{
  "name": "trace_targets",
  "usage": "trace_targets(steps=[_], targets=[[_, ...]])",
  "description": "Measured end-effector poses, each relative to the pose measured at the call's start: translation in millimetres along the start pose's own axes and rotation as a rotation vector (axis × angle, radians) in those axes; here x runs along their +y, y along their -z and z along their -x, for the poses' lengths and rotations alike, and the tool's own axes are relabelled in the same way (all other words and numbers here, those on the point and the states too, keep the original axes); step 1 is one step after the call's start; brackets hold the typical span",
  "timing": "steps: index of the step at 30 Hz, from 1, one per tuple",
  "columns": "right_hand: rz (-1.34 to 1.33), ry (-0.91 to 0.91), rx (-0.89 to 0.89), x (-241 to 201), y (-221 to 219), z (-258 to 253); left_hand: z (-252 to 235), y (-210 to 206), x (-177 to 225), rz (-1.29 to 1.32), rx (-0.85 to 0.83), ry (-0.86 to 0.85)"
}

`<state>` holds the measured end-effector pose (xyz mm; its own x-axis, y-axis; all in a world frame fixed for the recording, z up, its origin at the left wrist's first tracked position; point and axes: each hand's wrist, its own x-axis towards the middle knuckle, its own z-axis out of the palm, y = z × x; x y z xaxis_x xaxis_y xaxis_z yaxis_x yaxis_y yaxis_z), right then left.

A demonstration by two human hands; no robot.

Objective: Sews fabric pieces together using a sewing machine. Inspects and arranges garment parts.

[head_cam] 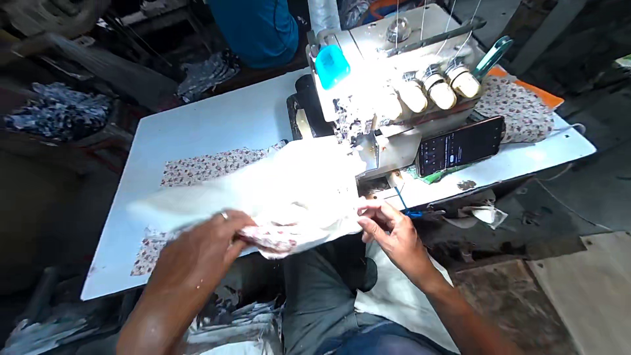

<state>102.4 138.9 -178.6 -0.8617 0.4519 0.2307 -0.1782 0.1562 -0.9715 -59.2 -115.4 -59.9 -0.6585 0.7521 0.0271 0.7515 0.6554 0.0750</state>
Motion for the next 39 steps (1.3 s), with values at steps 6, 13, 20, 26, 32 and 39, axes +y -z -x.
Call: trace_targets(steps=[6,13,20,26,32,39], targets=[[0.265,-0.001,0.149,7.9,6.2,-25.0,-33.1,-1.0,65.5,0.300,0.234,-0.102],[-0.012,-0.072,0.178,3.5,14.9,-14.6,-98.1,-45.9,110.1,0.817,0.322,-0.030],[0.227,0.055,0.105,14.9,9.1,-8.7,-112.6,-54.2,66.0,0.334,0.411,-0.098],[0.396,0.077,0.169,18.9,18.3,-11.7,-76.1,-84.9,105.9,0.142,0.435,-0.291],[0.412,0.173,0.054,2.4,31.8,-11.0,-72.4,-75.1,111.6,0.257,0.292,-0.300],[0.776,0.008,0.114,-1.3,131.6,29.0,-31.3,-61.3,83.4,0.614,0.183,-0.407]])
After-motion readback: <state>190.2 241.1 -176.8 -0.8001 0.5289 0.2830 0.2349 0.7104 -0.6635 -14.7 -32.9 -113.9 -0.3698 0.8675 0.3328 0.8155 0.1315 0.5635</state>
